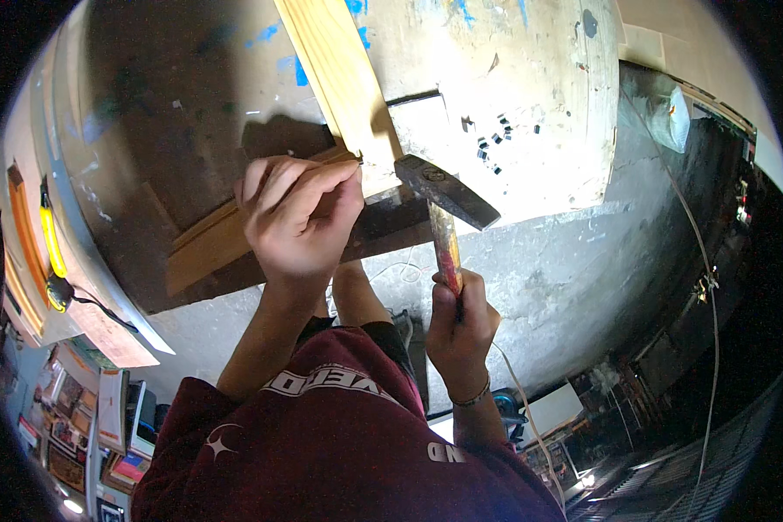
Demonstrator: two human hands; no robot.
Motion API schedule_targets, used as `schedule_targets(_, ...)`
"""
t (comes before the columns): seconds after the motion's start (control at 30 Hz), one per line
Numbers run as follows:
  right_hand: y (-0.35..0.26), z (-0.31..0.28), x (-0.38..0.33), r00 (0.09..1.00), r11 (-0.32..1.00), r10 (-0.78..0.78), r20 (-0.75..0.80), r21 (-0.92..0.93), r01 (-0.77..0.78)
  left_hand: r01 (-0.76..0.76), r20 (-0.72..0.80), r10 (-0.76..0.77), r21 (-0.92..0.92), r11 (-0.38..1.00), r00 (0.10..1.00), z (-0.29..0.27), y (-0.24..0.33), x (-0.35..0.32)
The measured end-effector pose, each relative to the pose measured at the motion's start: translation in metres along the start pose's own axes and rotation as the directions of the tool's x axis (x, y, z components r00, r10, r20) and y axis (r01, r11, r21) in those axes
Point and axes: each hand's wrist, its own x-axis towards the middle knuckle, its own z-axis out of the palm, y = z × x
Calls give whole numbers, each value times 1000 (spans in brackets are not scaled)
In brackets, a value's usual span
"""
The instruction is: The person assembles a wooden frame by hammering nails into pre-drilled holes on a workbench. They repeatedly position nails, strike them with a hammer, and adjust the frame pieces to align joints.
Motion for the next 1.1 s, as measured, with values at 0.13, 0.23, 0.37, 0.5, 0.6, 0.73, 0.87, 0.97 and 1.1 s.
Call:
schedule_targets(0.13,-4,-3,1,1000,998,3,20,-58,-2,10,-16,-10,-14,1000,1000,2,2,-1)
schedule_targets(0.23,-2,-1,4,999,998,17,30,-55,-16,-2,3,2,-12,1000,1000,3,-2,-2)
schedule_targets(0.37,1,0,4,999,999,29,41,-46,-27,7,16,-7,-15,1000,1000,2,-3,0)
schedule_targets(0.5,4,-1,5,998,998,30,52,-54,-27,22,27,-21,-21,1000,999,2,-3,-2)
schedule_targets(0.6,2,-3,8,998,997,12,64,-82,-6,21,25,-20,-15,1000,999,2,-2,-2)
schedule_targets(0.73,0,-3,9,997,995,4,72,-98,3,-7,1,7,2,1000,1000,3,-1,-1)
schedule_targets(0.87,-8,-3,15,995,979,-57,81,-189,71,-7,15,7,-3,1000,1000,1,-1,-1)
schedule_targets(0.97,-10,-3,19,990,958,-111,89,-254,131,-3,30,3,-2,1000,1000,0,-1,1)
schedule_targets(1.1,-14,-2,21,979,937,-200,42,-285,204,-14,22,13,4,1000,1000,1,-1,0)
